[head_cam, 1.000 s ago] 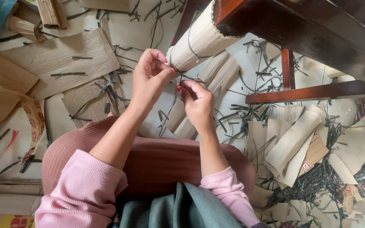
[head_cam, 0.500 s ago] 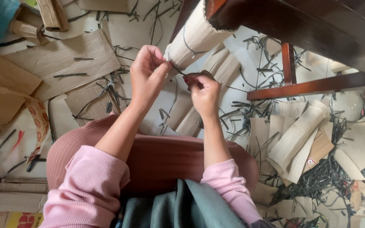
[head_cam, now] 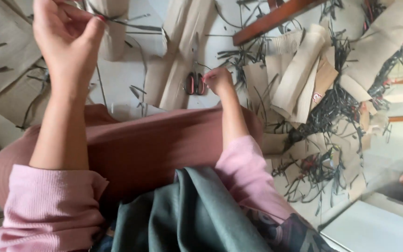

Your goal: The person wraps a thin cord around a rolled piece of corrugated cardboard, ties it, and trims the excess with scissors. The person repeats this process on multiple cardboard rolls, securing each with a cord and cutting the leftover length.

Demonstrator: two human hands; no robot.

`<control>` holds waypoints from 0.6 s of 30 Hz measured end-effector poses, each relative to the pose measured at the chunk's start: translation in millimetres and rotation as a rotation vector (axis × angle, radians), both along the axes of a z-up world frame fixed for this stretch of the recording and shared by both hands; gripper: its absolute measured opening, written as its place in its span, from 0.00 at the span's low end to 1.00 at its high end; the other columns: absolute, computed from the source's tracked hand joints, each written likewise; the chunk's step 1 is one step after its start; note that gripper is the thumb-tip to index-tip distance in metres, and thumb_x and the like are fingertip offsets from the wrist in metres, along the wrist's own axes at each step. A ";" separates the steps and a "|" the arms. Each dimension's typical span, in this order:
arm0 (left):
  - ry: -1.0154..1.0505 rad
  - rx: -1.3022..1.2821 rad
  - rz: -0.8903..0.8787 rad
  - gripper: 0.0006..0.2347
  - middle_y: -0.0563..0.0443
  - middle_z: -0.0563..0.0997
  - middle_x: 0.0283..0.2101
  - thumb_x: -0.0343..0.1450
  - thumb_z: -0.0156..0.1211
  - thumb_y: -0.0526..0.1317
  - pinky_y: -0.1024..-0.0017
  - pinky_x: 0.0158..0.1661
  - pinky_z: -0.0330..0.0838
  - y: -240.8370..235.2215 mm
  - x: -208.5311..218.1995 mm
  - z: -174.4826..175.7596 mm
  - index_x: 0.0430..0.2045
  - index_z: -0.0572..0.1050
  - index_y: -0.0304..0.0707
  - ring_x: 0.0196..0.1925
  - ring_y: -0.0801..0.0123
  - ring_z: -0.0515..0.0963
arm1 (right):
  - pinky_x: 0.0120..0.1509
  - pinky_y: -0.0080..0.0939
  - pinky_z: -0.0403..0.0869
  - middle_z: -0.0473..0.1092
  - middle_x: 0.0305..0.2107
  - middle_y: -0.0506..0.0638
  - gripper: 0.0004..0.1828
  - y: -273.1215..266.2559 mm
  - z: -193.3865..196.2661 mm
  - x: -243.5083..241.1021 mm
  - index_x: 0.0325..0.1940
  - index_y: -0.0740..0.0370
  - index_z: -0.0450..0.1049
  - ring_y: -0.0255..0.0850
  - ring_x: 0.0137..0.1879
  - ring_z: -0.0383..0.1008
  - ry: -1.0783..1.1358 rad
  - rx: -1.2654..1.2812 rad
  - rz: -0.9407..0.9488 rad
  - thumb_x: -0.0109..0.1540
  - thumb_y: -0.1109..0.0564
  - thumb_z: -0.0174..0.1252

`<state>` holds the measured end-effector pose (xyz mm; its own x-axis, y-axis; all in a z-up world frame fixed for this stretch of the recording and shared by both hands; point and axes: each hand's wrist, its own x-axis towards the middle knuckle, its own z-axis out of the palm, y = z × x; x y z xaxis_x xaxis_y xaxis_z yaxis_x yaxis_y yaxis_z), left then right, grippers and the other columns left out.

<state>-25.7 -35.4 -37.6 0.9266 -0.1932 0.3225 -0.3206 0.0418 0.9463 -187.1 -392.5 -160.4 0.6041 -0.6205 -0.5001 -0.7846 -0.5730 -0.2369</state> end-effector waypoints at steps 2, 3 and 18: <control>-0.010 0.024 -0.005 0.12 0.43 0.79 0.39 0.75 0.63 0.22 0.71 0.41 0.75 0.6 -1.7 -0.9 0.41 0.64 0.32 0.38 0.66 0.77 | 0.35 0.38 0.73 0.75 0.15 0.45 0.07 -4.7 -38.6 3.5 0.19 0.48 0.79 0.36 0.29 0.77 -0.026 -0.057 0.060 0.50 0.53 0.57; -0.027 0.050 -0.001 0.11 0.44 0.78 0.39 0.76 0.63 0.22 0.71 0.41 0.75 1.1 -0.2 0.6 0.41 0.65 0.31 0.38 0.66 0.77 | 0.29 0.45 0.71 0.72 0.12 0.50 0.07 -7.8 -56.2 8.9 0.13 0.58 0.75 0.43 0.25 0.75 -0.058 -0.113 0.128 0.44 0.55 0.60; 0.253 0.069 -0.041 0.08 0.57 0.80 0.35 0.69 0.60 0.27 0.83 0.38 0.75 8.4 6.1 30.0 0.38 0.74 0.41 0.35 0.80 0.78 | 0.47 0.43 0.81 0.80 0.40 0.66 0.16 47.0 78.2 8.0 0.47 0.68 0.69 0.51 0.46 0.83 -0.331 0.970 0.040 0.58 0.66 0.65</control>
